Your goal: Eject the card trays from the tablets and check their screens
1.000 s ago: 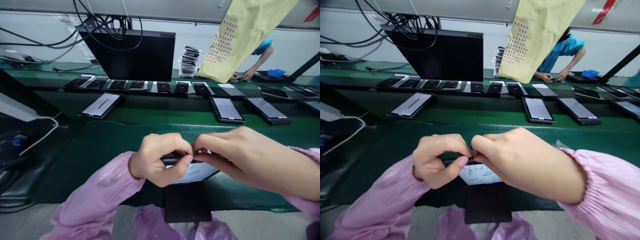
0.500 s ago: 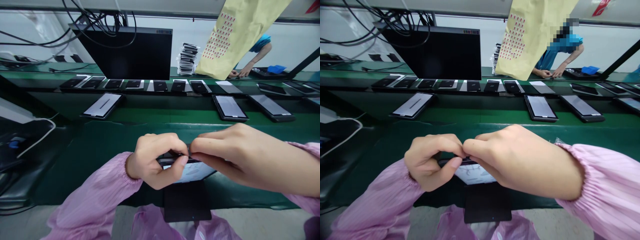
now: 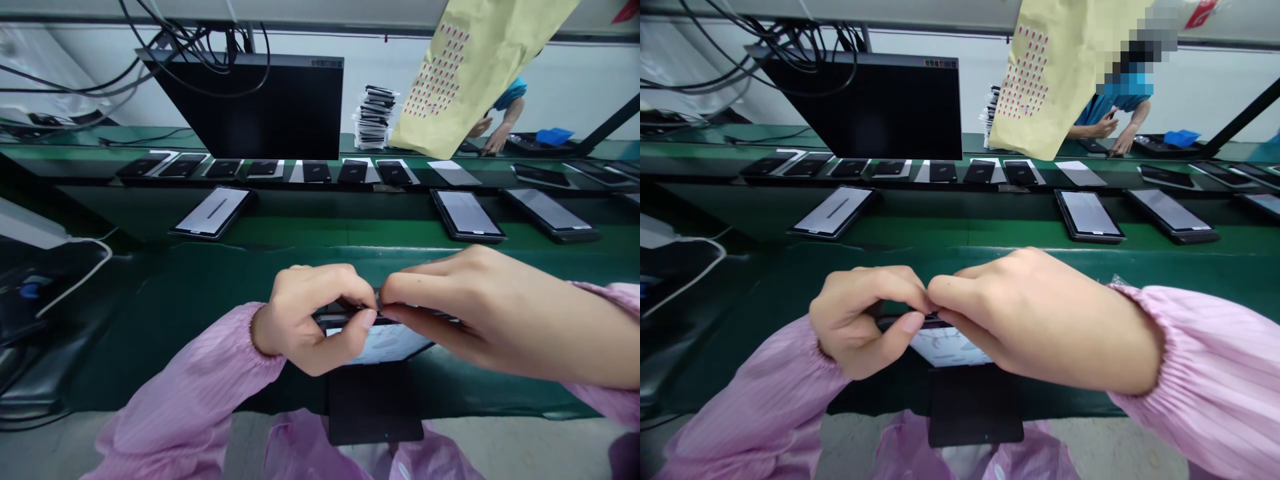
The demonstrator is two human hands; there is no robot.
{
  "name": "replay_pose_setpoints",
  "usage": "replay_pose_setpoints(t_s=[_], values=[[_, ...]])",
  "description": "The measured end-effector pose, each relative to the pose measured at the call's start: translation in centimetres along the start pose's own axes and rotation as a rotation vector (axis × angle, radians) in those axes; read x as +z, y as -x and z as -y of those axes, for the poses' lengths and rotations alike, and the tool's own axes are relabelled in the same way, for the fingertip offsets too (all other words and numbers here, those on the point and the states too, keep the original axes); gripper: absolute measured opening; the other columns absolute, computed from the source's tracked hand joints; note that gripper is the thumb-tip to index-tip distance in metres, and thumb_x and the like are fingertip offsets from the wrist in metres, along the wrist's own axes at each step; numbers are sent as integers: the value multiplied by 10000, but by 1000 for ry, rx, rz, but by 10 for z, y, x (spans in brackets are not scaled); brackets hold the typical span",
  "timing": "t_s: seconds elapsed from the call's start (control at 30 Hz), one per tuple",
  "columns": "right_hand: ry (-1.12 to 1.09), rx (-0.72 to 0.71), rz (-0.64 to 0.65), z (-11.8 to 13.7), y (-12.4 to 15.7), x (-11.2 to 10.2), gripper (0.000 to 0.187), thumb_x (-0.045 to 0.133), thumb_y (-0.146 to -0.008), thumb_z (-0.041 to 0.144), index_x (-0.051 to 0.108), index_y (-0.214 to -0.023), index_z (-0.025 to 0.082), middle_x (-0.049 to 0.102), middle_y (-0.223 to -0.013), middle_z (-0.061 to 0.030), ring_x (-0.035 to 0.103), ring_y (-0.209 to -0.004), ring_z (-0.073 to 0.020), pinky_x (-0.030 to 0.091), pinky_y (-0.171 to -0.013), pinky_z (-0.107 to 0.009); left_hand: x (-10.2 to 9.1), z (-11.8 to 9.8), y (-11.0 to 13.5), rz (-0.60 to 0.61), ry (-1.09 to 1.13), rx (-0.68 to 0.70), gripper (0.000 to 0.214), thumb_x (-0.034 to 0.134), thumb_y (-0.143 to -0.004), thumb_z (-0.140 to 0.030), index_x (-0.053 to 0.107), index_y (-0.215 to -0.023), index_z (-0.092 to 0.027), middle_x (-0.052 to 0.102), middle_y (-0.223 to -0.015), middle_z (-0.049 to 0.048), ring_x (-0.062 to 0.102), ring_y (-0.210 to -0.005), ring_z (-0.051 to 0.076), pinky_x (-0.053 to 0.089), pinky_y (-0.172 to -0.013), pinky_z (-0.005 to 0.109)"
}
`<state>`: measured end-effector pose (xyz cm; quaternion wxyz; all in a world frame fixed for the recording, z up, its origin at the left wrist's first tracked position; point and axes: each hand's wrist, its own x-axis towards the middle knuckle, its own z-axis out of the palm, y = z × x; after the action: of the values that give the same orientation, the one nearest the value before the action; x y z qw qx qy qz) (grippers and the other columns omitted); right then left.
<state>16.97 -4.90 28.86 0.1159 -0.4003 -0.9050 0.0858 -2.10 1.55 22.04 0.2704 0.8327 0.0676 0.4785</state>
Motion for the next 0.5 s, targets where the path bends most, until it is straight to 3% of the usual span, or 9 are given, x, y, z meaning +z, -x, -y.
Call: replay_pose_setpoints(t_s=[0.5], values=[[48, -29, -43, 0, -1, 4, 265, 381, -957, 135, 500, -724, 177, 448, -581, 46, 310, -480, -64, 222, -460, -218, 1, 3, 0, -24, 5, 11, 88, 565, -772, -99, 580, -785, -185, 610, -615, -27, 565, -499, 78, 440, -438, 170]])
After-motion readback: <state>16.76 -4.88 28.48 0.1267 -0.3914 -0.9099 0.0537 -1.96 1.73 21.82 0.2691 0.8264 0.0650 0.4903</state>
